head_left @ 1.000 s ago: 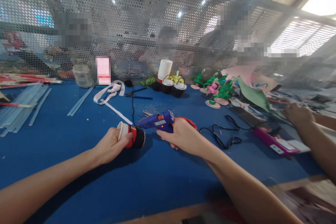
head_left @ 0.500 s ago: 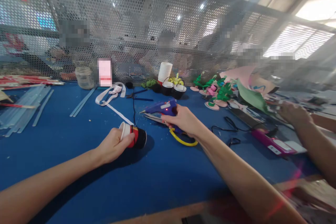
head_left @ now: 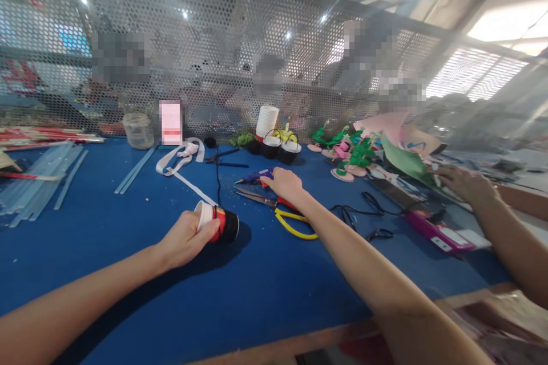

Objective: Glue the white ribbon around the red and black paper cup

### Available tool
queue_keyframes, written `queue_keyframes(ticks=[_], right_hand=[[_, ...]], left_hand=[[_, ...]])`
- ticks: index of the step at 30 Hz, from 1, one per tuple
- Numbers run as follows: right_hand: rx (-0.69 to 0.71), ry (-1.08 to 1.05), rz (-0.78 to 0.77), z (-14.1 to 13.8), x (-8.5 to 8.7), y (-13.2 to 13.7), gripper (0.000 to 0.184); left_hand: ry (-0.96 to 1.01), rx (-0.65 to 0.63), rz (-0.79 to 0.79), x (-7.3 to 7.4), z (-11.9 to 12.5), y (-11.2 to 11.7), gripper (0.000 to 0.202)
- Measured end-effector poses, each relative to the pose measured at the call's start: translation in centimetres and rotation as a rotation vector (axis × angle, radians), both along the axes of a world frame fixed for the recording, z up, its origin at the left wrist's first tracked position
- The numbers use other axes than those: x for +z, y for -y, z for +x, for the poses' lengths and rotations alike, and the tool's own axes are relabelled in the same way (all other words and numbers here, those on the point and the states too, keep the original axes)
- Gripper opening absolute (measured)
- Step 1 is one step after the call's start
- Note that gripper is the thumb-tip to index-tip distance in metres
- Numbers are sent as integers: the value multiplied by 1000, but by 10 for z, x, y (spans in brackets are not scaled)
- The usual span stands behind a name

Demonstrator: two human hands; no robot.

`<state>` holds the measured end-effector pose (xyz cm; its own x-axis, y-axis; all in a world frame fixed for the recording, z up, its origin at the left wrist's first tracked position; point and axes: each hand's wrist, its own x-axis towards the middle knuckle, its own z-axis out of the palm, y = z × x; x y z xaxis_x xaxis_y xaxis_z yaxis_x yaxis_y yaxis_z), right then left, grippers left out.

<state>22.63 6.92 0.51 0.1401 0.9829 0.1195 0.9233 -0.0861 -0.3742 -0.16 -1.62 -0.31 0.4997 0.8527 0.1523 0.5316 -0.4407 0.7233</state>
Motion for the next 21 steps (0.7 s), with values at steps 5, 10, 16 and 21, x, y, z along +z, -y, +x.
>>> queue_keyframes(ticks=[5,10,16,21], right_hand=[[257,-1,19,-32,19,32,33],[689,-177,-34,-65,26,64,45],[649,-396,110,-74,20,77,17],[604,-456,77,-73,23,81,6]], left_hand=[[-39,-43,97,1,0,0,34],[-77,-105,249,1,1,0,32],[-104,-180,306,1,1,2,32],[-93,-181,255,2,3,2,32]])
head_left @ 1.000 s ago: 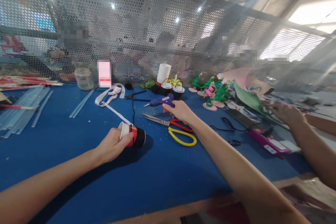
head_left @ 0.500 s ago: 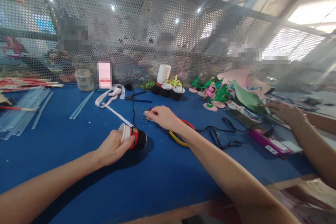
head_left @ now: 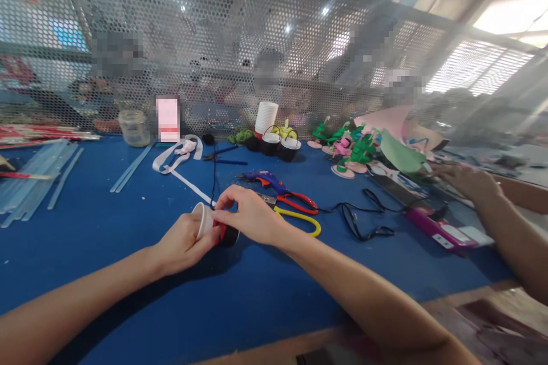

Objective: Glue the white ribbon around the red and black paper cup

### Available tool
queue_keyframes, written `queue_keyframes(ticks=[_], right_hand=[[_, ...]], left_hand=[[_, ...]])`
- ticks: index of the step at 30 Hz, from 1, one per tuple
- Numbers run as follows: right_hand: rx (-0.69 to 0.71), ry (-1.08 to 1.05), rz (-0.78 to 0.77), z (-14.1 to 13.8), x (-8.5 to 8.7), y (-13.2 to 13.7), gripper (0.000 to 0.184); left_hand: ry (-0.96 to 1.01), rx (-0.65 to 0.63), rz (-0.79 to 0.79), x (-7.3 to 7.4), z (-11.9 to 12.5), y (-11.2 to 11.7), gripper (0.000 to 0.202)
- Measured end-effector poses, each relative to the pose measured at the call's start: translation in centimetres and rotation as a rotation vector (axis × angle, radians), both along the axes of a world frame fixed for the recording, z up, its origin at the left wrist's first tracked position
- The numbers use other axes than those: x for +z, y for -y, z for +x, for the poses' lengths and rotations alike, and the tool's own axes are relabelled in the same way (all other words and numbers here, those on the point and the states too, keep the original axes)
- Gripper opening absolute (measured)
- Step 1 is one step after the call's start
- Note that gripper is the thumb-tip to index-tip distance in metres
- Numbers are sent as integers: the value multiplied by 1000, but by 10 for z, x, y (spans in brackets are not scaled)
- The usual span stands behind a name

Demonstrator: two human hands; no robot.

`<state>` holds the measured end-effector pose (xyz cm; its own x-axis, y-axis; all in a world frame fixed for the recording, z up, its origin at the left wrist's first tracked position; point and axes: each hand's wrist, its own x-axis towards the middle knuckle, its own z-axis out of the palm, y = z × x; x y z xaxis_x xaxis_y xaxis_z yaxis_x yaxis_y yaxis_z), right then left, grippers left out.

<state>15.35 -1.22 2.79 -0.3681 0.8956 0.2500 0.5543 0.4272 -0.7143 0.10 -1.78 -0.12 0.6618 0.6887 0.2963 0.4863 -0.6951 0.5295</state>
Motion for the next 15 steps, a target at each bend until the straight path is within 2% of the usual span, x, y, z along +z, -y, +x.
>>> queue_keyframes(ticks=[4,10,15], right_hand=[[51,-92,-30,3,2,-1,6],[24,-462,-141,11,-1,-6,10],[19,-562,-181,16,-3,-10,19]], left_hand=[[37,23,-107,2,1,2,33],[230,153,-485,4,1,2,37],[383,250,-714,3,3,1,38]])
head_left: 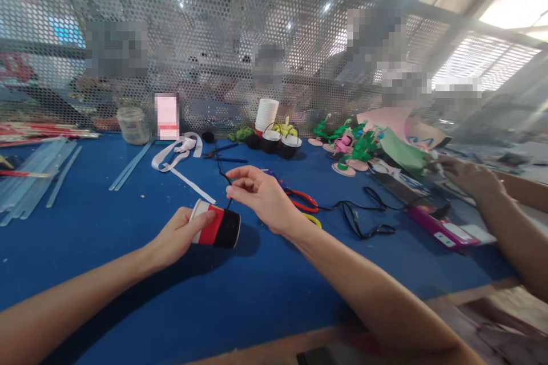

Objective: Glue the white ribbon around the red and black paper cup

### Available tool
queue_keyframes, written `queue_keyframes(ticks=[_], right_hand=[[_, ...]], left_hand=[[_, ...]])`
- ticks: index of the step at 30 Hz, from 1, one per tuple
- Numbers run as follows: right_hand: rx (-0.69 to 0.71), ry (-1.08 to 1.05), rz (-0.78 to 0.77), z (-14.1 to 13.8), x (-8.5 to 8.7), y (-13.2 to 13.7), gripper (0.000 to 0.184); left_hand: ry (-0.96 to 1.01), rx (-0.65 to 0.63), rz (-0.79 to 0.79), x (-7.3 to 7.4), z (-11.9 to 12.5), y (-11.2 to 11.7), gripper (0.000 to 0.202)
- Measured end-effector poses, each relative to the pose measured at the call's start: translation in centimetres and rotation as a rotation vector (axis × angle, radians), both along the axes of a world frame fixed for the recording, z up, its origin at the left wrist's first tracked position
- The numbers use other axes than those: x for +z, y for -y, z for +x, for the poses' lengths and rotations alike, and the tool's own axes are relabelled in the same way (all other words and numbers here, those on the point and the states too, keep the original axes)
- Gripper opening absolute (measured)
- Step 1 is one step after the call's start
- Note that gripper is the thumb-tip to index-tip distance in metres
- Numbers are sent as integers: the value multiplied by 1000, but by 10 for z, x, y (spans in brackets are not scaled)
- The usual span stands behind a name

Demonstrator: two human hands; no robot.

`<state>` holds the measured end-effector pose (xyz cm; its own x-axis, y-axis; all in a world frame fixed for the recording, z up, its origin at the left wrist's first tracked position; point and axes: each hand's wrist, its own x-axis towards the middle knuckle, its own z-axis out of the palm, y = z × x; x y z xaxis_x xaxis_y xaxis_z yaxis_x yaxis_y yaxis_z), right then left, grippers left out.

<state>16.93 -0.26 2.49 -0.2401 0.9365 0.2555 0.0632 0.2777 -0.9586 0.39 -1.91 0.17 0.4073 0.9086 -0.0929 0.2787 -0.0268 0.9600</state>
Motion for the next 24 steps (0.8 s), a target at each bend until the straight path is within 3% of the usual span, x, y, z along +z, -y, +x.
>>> queue_keyframes(ticks=[9,20,24], right_hand=[[-16,79,55,0,-4,-2,26],[18,174,78,-2,-7,0,24],[28,192,63,-4,-7,1,23]], left_hand=[[34,-57,4,1,0,5,37],[-62,-154,379,3,-2,10,37],[-109,-171,448,5,-2,12,36]])
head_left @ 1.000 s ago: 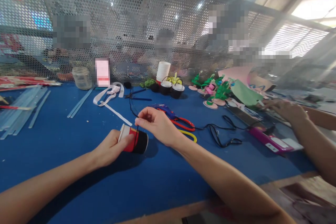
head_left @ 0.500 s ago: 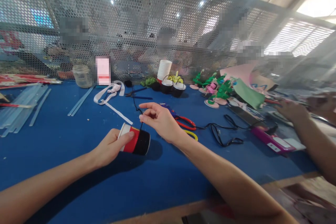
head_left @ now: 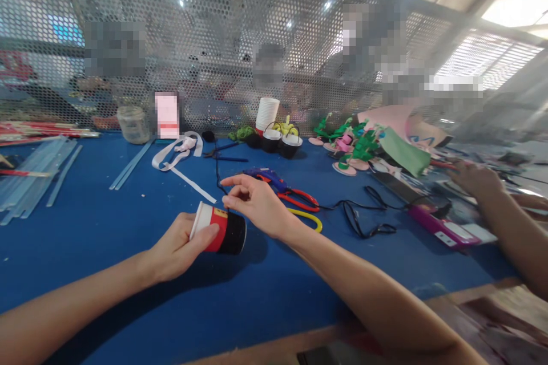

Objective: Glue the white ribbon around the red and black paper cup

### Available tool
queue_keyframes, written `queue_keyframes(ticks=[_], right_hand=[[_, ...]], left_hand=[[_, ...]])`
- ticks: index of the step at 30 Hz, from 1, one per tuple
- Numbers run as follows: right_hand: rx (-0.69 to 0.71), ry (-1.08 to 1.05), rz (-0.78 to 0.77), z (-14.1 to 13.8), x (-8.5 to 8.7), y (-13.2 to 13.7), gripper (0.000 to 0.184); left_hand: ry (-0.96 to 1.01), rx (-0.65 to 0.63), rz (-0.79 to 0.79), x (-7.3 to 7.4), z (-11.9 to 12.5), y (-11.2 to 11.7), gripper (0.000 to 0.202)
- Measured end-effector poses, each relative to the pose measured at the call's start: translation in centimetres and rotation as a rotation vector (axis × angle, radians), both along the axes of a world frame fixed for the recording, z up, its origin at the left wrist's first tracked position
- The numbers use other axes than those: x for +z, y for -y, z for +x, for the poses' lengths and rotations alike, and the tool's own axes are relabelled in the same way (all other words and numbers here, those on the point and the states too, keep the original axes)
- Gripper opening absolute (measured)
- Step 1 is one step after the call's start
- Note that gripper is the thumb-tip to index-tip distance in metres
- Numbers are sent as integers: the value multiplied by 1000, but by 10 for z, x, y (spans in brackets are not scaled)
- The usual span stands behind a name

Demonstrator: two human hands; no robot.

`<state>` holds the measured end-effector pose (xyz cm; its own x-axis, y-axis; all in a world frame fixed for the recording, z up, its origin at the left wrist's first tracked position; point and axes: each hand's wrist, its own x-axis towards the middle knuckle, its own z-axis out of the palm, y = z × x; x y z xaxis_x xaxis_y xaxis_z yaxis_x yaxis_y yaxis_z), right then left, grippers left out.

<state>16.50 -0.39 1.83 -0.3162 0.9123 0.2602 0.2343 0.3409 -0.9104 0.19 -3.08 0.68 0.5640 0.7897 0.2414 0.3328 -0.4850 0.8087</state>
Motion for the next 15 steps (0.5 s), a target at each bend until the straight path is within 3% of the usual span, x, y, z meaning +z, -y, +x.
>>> queue_keyframes(ticks=[15], right_hand=[[2,82,22,0,-2,1,25]], left_hand=[[-69,-34,238,2,-1,1,28]])
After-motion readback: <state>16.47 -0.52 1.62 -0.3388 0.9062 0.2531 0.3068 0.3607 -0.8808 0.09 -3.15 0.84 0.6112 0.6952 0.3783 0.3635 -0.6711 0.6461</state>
